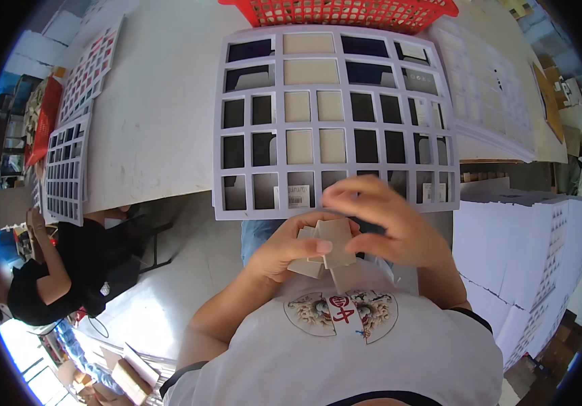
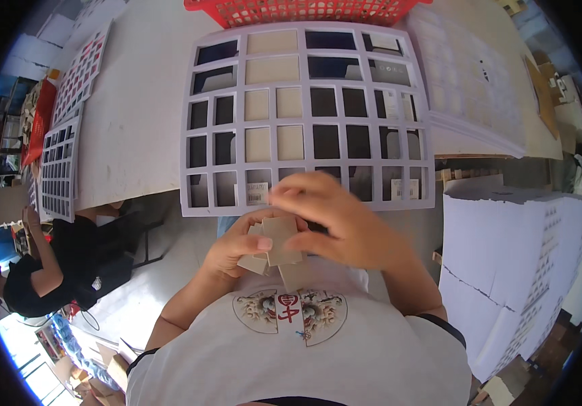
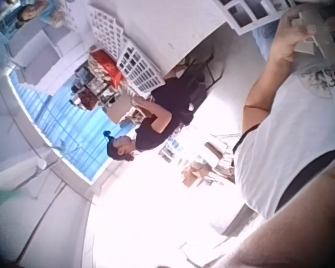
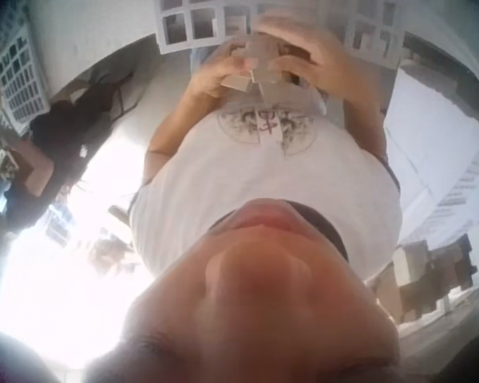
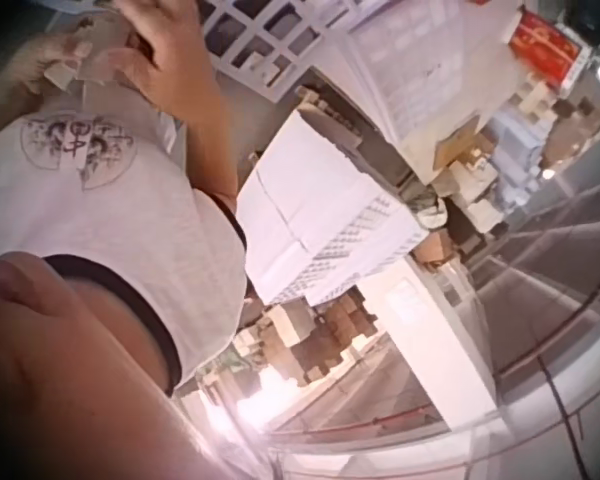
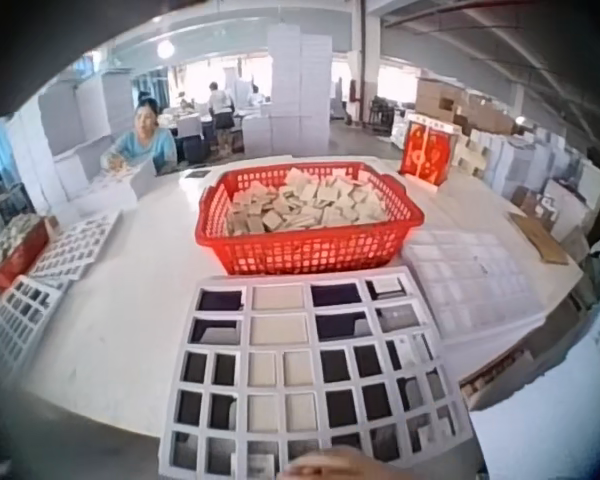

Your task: The person places small rectangular items into the compartments of white plastic trays. They repeatedly pick up items from a red basket and insert them into the tray slots, then stack the filled trays on the table.

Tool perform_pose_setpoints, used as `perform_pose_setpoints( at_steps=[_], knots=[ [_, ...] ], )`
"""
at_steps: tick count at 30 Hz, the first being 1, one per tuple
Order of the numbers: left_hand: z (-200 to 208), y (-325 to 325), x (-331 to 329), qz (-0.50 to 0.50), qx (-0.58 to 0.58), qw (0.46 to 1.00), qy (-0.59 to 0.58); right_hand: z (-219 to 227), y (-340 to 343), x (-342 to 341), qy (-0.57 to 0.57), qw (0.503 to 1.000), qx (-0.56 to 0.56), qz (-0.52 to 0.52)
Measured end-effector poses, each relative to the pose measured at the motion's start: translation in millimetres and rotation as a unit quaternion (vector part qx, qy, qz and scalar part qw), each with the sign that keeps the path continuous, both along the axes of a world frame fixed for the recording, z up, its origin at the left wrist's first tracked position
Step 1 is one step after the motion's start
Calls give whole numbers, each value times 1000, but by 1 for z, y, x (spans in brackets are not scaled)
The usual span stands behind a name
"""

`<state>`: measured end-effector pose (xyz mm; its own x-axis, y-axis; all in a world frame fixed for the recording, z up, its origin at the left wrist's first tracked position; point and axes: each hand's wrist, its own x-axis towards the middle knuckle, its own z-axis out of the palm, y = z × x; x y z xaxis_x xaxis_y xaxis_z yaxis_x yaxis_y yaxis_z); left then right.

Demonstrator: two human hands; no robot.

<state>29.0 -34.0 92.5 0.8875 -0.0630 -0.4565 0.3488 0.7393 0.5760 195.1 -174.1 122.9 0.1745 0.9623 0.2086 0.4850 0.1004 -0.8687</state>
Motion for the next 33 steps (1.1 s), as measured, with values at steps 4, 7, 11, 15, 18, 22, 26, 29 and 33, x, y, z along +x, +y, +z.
perform_pose_setpoints(
  at_steps=[4, 7, 11, 15, 18, 22, 26, 29, 33],
  knots=[
    [-13, 5, -15, 14, -55, 998, 26, -9, 13, -10, 47, 999, 7, 14],
    [-29, 6, -24, 16, -95, 995, 11, -11, 21, -7, 97, 995, -20, -26],
    [-38, 10, -30, 25, -85, 996, -1, -43, 57, -11, 234, 952, -11, -196],
    [-48, 13, -36, 29, -93, 995, -8, -54, 71, -19, -34, 984, -26, -171],
    [-54, 16, -35, 27, -103, 994, -14, -59, 68, -27, -88, 981, -22, -171],
    [-52, 17, -33, 29, -113, 993, -9, -59, 55, -28, -285, 954, 15, -89],
    [-56, 18, -41, 31, -126, 992, -12, -37, 35, -29, -256, 966, 17, -31],
    [-58, 14, -41, 44, -168, 985, -7, -14, 14, -33, -124, 990, 6, 63],
    [-58, 9, -38, 84, -212, 974, 4, -12, 3, -41, -106, 987, 63, 103]
  ],
)
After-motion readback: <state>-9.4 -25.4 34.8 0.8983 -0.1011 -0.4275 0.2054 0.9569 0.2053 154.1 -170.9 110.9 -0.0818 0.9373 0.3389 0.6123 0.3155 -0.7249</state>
